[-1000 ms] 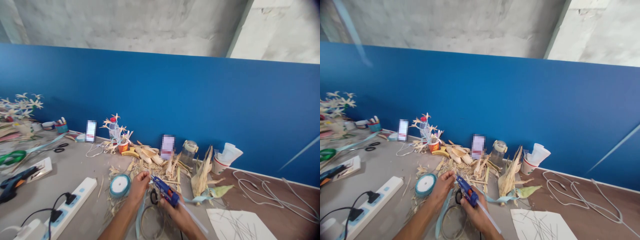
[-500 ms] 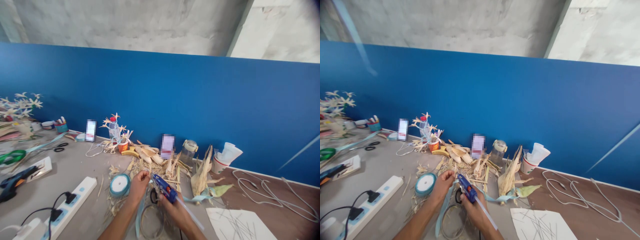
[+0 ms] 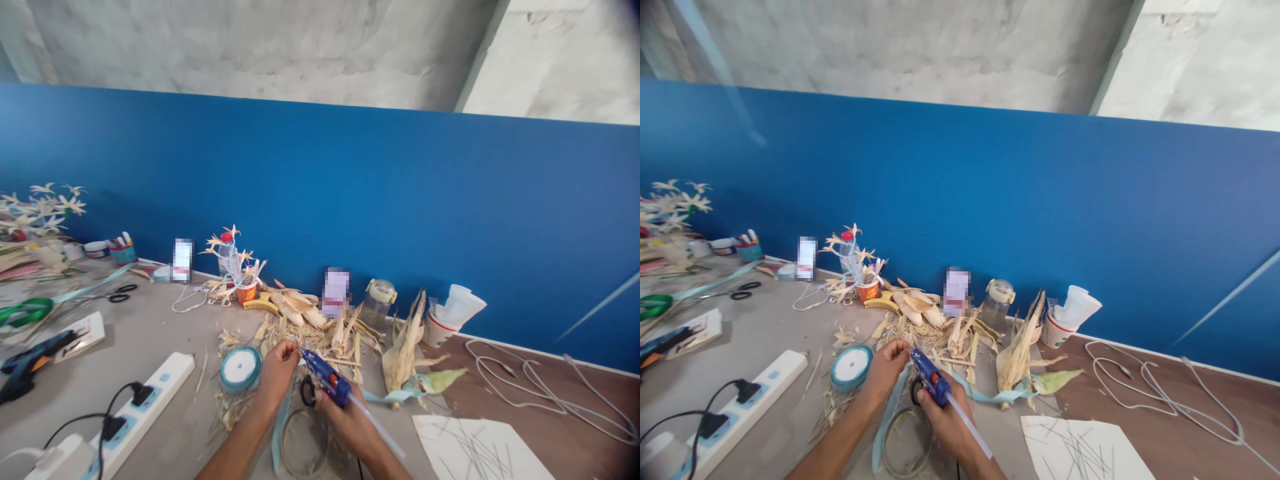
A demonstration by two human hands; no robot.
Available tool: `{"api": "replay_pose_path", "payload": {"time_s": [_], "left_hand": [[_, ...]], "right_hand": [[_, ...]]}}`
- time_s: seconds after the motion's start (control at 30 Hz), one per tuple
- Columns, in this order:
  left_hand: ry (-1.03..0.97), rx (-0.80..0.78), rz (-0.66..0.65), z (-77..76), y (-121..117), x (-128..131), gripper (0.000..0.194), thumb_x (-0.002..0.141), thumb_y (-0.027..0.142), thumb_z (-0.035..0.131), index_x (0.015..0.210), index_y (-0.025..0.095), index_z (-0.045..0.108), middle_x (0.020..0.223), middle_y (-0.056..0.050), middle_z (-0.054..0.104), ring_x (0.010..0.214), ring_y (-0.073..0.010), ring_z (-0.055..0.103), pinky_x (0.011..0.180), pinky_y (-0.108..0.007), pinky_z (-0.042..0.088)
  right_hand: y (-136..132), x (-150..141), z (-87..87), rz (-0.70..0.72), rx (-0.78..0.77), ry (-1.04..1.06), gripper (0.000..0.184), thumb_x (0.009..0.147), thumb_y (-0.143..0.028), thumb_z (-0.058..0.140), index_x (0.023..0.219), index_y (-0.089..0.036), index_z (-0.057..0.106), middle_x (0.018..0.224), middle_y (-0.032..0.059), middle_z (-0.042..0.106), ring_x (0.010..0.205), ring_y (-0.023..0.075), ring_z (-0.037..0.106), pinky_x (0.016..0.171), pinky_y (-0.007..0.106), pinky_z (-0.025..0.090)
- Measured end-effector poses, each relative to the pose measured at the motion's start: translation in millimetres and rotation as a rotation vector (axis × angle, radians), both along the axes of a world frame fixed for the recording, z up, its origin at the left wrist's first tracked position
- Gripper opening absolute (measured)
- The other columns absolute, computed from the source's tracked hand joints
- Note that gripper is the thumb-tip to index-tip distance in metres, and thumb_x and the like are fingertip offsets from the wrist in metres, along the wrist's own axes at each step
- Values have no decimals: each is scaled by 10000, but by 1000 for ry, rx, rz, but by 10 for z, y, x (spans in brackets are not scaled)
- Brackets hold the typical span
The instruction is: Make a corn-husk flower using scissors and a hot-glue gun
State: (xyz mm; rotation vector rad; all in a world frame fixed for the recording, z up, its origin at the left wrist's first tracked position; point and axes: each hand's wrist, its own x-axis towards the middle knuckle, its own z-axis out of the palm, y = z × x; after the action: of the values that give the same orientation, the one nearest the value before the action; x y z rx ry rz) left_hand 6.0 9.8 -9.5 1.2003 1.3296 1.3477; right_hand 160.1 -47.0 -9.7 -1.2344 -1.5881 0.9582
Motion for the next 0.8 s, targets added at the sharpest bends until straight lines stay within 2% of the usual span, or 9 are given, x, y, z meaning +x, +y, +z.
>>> {"api": "replay_pose_path", "payload": {"time_s": [0.2, 0.37, 0.63, 0.8], "left_hand": [[-3, 1, 2, 17, -7, 9, 134, 625, 303, 585, 582, 182, 546, 496, 53, 452, 481, -115, 395, 500, -229, 296], [58, 9, 1, -40, 10, -2, 140, 651, 314, 558, 608, 181, 548, 533, 43, 485, 524, -127, 441, 530, -229, 333], [91, 20, -1, -97, 36, -14, 137, 666, 309, 548, 629, 177, 554, 550, 36, 512, 540, -132, 461, 545, -232, 353], [67, 10, -7, -46, 18, -10, 140, 658, 307, 555, 616, 173, 549, 536, 46, 488, 527, -123, 438, 534, -230, 335]], "right_hand": [[1, -2, 20, -25, 12, -39, 217, 752, -376, 540, 741, -164, 587, 655, 12, 577, 635, 165, 508, 604, 260, 435], [6, -19, 59, -40, -3, -34, 205, 745, -358, 534, 729, -160, 584, 648, 11, 573, 622, 155, 493, 599, 250, 420], [40, -26, -31, -22, -4, -54, 216, 762, -361, 518, 728, -160, 588, 654, 11, 576, 623, 151, 484, 600, 249, 412], [20, -27, 63, -35, -77, -54, 252, 731, -400, 538, 742, -160, 616, 673, 29, 606, 658, 182, 517, 637, 286, 437]]}}
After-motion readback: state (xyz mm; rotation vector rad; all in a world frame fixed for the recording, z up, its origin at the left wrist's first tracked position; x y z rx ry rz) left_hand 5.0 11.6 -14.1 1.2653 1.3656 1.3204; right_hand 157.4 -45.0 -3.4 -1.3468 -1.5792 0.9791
